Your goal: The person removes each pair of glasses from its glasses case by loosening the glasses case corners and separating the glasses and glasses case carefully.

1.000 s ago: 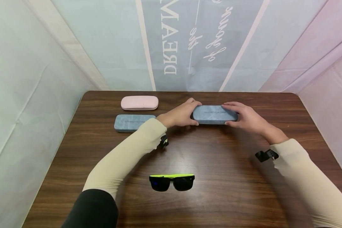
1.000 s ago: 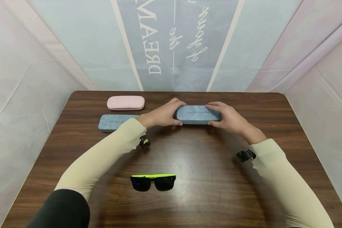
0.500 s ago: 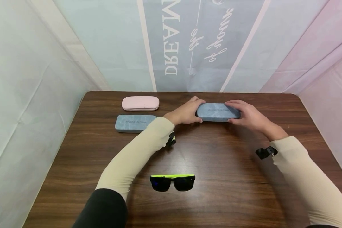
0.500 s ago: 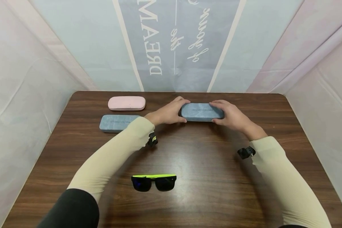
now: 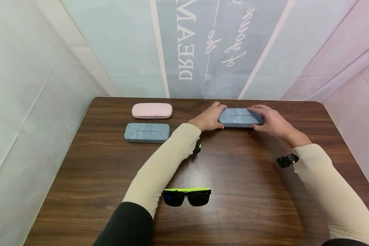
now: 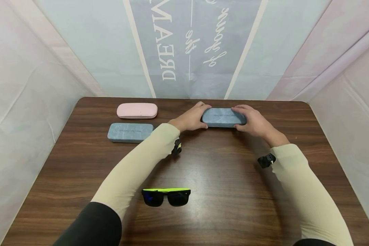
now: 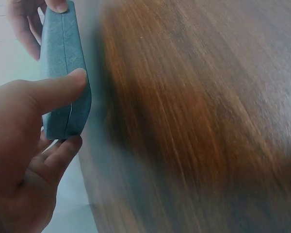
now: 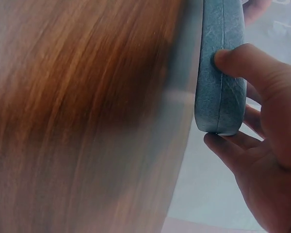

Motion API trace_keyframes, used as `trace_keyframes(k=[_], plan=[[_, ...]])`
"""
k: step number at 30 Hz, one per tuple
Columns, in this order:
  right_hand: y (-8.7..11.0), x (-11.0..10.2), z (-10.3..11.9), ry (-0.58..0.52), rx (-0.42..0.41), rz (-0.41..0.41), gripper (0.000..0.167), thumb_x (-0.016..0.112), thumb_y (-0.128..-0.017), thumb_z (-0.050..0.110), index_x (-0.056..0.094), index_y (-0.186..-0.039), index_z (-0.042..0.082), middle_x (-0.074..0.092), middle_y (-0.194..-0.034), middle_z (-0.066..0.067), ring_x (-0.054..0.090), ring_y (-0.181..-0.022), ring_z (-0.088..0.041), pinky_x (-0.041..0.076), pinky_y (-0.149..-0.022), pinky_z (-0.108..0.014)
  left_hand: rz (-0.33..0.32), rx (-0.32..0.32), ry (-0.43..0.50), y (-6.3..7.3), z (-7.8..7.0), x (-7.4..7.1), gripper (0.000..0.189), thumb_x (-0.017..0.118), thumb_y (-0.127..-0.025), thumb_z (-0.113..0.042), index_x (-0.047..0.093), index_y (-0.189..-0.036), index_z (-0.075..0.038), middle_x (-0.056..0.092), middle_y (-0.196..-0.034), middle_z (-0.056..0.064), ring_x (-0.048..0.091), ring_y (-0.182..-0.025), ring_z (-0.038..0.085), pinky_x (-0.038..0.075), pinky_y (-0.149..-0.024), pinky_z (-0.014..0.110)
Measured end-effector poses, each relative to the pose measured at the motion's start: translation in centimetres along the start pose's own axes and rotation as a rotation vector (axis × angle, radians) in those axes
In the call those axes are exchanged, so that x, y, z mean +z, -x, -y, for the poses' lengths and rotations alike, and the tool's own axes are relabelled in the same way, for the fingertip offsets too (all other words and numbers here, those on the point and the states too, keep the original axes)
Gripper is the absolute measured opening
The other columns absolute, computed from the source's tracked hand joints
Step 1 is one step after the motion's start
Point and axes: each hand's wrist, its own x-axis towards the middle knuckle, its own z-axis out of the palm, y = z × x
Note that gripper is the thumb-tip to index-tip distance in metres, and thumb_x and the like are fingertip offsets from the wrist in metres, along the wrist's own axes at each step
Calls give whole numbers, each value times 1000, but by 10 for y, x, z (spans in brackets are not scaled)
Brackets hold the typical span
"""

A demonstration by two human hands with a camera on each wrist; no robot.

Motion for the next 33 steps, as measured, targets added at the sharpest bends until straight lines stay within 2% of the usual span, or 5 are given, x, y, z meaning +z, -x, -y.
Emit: trace_keyframes(k=[7, 11, 18, 27, 33], plan=[[-4, 3, -8, 7, 28, 23, 69, 77, -89, 6, 46, -149, -3, 39, -151, -29, 38, -138, -48, 34, -107, -64, 30, -69, -7, -5, -5, 5, 81, 72, -97, -27, 26, -161, -10, 32, -155, 9, 42, -138, 16, 37, -108, 22], [-5, 6, -13, -4, 25, 15, 69, 77, -88, 5, 46, -149, -3, 39, -151, -29, 38, -137, -49, 34, -106, -64, 34, -104, -42, -8, -10, 8, 80, 70, -98, -29, 25, -162, -12, 31, -156, 7, 41, -139, 14, 38, -106, 20], [-4, 8, -20, -18, 32, -4, 68, 77, -88, 2, 46, -148, -3, 38, -152, -29, 37, -138, -49, 33, -106, -65, 44, -125, -112, -13, -18, 11, 78, 66, -100, -30, 22, -163, -13, 31, -156, 7, 44, -135, 13, 42, -99, 18], [-5, 8, -26, -58, 61, -7, 69, 75, -89, 1, 43, -149, -7, 34, -155, -30, 31, -142, -50, 30, -108, -65, 25, -164, -63, -20, -21, 15, 79, 65, -100, -27, 20, -163, -15, 27, -159, 7, 42, -138, 14, 43, -98, 20], [-9, 11, -26, -105, 75, -12, 67, 72, -90, -1, 42, -149, -9, 32, -156, -30, 29, -143, -49, 28, -109, -65, 32, -185, -84, -22, -22, 15, 78, 63, -102, -22, 17, -164, -15, 24, -161, 6, 46, -131, 11, 43, -88, 20]])
